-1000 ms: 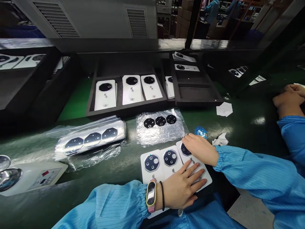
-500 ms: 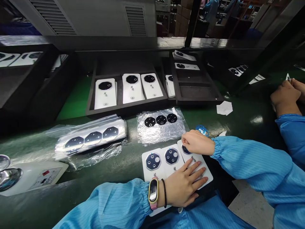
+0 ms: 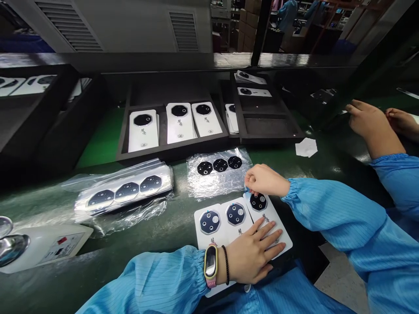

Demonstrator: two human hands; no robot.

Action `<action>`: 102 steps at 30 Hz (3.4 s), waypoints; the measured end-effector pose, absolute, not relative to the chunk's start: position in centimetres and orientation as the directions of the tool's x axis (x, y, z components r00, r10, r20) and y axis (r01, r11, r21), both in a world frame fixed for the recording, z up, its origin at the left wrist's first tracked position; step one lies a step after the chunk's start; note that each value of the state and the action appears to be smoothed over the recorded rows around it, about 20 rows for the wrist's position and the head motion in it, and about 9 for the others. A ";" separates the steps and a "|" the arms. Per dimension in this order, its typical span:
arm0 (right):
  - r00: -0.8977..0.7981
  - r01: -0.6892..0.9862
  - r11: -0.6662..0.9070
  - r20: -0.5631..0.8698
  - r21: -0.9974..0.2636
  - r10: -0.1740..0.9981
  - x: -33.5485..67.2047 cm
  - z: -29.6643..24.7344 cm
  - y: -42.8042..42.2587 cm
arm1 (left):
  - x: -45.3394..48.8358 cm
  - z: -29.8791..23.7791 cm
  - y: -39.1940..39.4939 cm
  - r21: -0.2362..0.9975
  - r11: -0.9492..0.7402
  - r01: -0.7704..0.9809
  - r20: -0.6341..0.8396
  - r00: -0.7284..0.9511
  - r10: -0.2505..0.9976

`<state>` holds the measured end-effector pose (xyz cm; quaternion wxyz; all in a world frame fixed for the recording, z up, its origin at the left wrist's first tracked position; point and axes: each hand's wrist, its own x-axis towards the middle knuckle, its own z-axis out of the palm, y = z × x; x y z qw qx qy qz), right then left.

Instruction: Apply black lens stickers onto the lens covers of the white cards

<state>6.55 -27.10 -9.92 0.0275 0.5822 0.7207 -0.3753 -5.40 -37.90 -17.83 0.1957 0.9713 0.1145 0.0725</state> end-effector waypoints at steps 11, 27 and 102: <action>-0.165 0.821 0.065 -0.126 -0.567 0.978 13.9 -10.3 -27.5 | -5.4 -17.8 -37.9 0.399 -0.894 0.203 0.078 0.964 0.254; -0.138 0.973 0.145 0.053 -0.179 0.989 16.4 -13.1 -29.3 | -5.3 -17.8 -38.7 0.250 -0.945 0.209 0.203 0.944 0.262; -0.724 0.689 0.720 0.111 0.077 0.681 4.3 -16.9 -33.0 | -7.9 -19.6 -39.8 0.321 -0.892 0.317 0.290 0.864 0.411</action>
